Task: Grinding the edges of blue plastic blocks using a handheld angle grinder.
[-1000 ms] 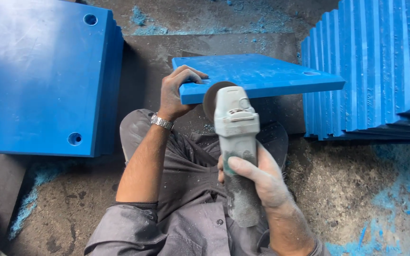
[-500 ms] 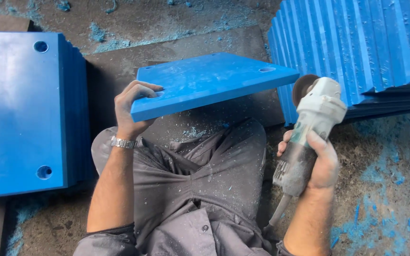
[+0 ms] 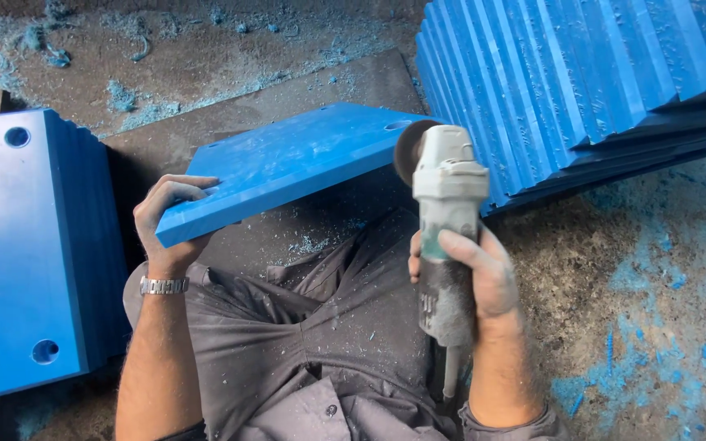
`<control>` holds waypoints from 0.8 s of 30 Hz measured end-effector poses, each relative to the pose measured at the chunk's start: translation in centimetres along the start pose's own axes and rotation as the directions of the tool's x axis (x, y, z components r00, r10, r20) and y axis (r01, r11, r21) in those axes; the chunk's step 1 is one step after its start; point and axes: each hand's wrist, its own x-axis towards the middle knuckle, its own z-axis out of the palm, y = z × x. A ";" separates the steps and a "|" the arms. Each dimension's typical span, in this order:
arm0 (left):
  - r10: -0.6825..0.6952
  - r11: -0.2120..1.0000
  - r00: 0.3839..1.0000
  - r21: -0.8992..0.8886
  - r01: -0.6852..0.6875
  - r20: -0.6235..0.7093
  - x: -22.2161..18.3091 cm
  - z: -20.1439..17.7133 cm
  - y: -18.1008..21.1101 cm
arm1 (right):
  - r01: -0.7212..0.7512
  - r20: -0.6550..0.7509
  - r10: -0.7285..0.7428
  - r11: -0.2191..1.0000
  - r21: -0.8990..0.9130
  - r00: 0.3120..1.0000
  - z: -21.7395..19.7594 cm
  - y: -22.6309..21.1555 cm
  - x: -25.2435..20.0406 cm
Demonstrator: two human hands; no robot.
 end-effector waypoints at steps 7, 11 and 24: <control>0.010 1.000 0.998 0.019 -0.009 -0.060 0.2 -0.1 -0.4 | 0.141 -0.268 -0.113 0.986 0.088 0.957 -6.4 0.9 -3.4; 0.031 0.999 0.933 -0.025 -0.043 -0.358 2.3 0.5 -0.5 | 0.198 -0.293 -0.173 0.978 0.060 0.940 -9.1 4.7 -8.4; 0.487 0.535 0.791 0.589 -0.606 0.371 15.5 9.8 -9.5 | -0.216 -0.660 -0.315 0.775 -0.593 0.682 -24.5 24.6 -12.4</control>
